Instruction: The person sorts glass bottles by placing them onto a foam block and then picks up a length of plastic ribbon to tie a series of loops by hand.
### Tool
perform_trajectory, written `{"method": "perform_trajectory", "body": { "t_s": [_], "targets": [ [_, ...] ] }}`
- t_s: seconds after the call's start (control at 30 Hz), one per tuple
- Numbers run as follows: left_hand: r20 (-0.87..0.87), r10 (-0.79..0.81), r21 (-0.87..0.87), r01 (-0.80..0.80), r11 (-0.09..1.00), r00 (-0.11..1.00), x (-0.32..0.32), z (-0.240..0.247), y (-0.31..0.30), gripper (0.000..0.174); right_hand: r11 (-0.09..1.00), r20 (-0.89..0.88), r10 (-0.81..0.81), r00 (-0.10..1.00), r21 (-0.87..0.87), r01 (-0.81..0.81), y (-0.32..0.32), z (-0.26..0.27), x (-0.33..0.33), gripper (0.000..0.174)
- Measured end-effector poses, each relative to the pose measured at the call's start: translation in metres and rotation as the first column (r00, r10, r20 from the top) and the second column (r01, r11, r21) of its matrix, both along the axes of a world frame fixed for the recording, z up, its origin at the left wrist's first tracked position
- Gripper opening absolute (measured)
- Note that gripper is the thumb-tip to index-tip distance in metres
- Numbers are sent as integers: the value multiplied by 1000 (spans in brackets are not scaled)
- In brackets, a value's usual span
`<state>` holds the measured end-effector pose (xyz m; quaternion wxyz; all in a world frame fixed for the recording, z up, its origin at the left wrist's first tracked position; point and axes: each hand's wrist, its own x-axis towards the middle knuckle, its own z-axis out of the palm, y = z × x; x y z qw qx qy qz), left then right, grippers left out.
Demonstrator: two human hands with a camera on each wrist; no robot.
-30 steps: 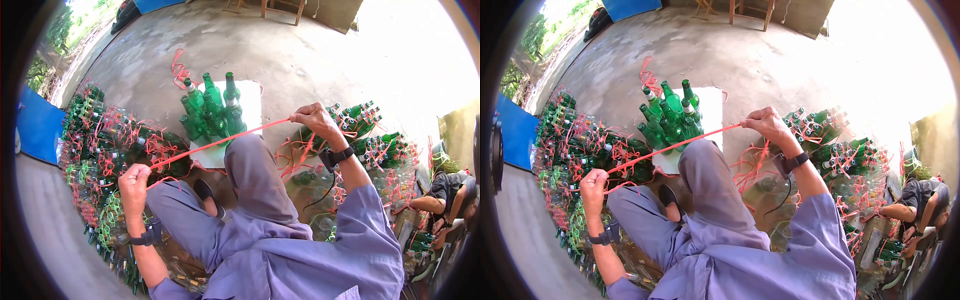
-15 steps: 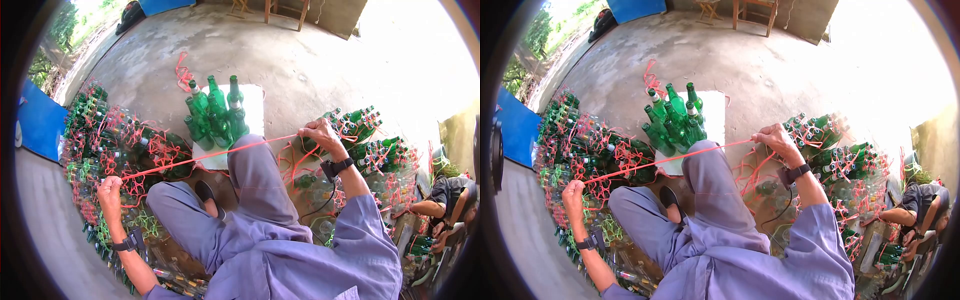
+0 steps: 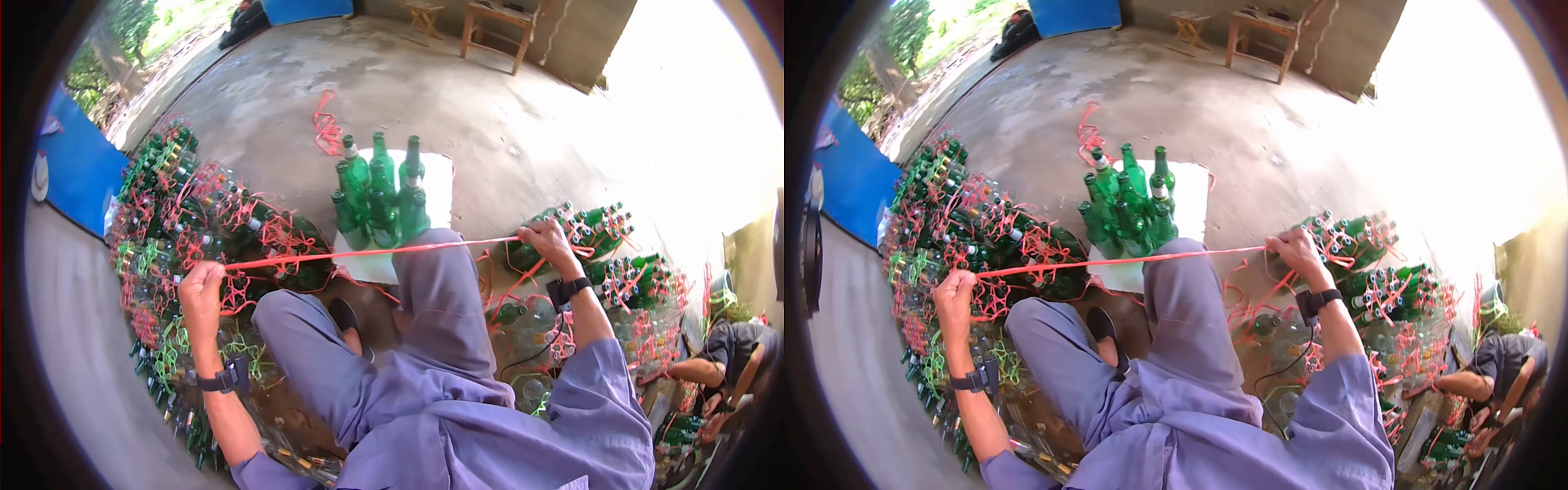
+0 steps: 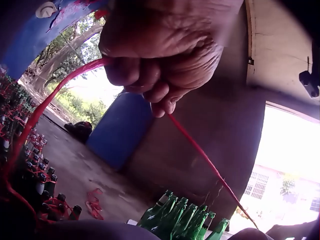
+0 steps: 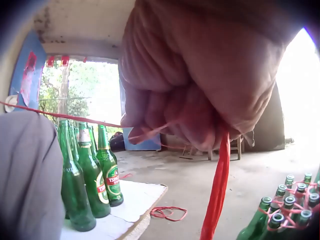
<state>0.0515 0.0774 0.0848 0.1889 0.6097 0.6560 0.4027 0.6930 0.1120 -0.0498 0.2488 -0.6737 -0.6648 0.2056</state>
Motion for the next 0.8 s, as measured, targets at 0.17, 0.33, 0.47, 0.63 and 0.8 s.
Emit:
{"method": "perform_trajectory", "body": {
  "t_s": [0.17, 0.33, 0.47, 0.63, 0.8],
  "targets": [
    [82, -100, -9, 101, 995, 992, 37, 7, 8, 20, 969, 42, -139, 989, -200, 145, 6, 8, 1, 44],
    [175, -295, 13, 297, 955, 939, 96, 2, 13, 17, 975, -66, 138, 988, 183, -123, 2, 81, -84, 35],
    [157, -470, 17, 473, 881, 869, 139, 8, 7, 15, 940, -331, 342, 880, 116, -321, -16, 133, -188, 48],
    [151, -529, 23, 532, 847, 835, 150, -6, 8, 15, 775, -565, 506, 652, -34, -631, -28, 119, -239, 35],
    [109, -515, -145, 526, 838, 850, 134, -17, 18, 14, 818, -558, 459, 691, -38, -575, -10, 95, -199, 26]
  ]
}}
